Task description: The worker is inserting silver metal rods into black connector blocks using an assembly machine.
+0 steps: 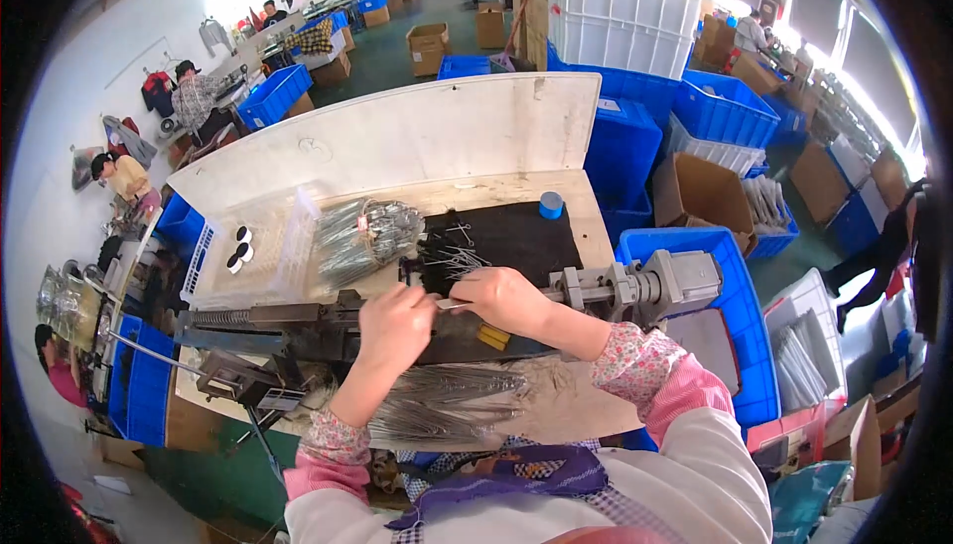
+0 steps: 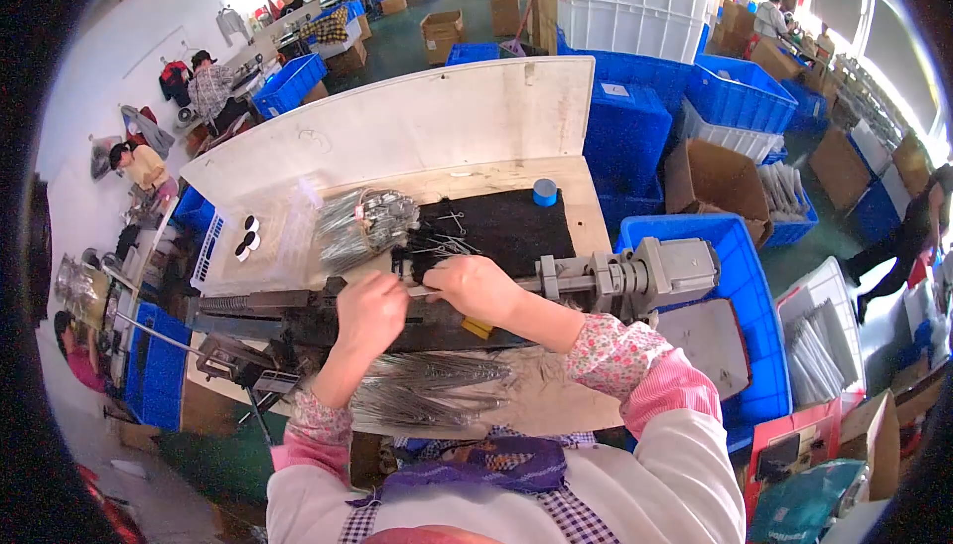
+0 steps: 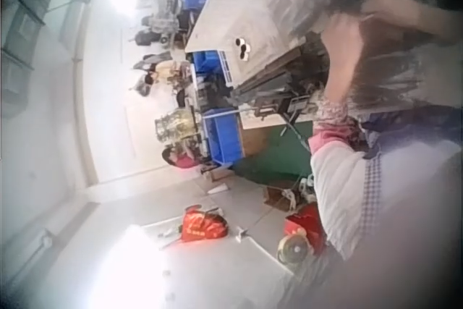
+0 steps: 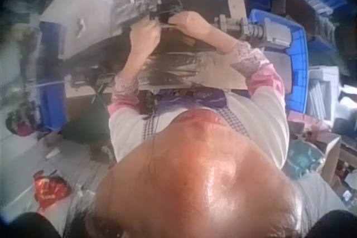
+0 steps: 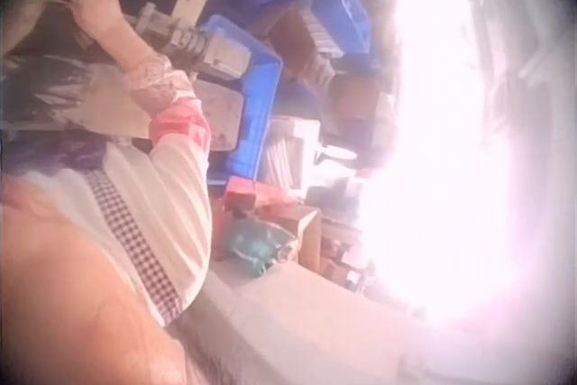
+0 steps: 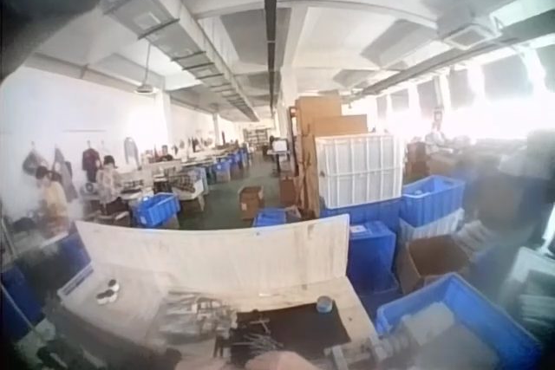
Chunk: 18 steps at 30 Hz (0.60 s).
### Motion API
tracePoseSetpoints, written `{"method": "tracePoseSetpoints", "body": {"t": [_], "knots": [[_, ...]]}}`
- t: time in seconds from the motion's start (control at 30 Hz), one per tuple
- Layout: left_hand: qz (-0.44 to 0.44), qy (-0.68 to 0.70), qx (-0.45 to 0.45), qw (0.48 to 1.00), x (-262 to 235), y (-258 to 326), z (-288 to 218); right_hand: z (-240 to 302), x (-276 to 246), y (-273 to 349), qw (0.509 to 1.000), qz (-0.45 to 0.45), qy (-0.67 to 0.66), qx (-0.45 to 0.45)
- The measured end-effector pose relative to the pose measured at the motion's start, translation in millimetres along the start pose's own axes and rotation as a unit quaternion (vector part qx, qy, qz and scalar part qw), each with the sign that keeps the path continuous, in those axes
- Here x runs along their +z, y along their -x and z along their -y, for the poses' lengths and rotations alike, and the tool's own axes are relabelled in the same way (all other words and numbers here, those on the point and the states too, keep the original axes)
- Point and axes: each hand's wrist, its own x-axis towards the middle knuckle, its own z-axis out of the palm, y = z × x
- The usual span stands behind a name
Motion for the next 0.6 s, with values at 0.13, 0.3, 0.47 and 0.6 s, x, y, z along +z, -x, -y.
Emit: {"method": "tracePoseSetpoints", "body": {"t": [0.13,0.3,0.47,0.6], "knots": [[-0.331,0.028,-0.104,0.937,5,14,-9,-5,4,-8,0.995,-0.065,-0.072,0.010],[-0.096,0.709,-0.542,0.440,44,84,-84,-3,44,-30,0.995,0.018,-0.098,-0.001],[-0.134,0.929,-0.330,-0.105,21,112,-6,6,46,-29,0.990,0.075,-0.101,0.070],[-0.021,0.979,-0.200,-0.010,-23,74,-8,8,44,-28,0.995,0.060,-0.068,0.040]]}}
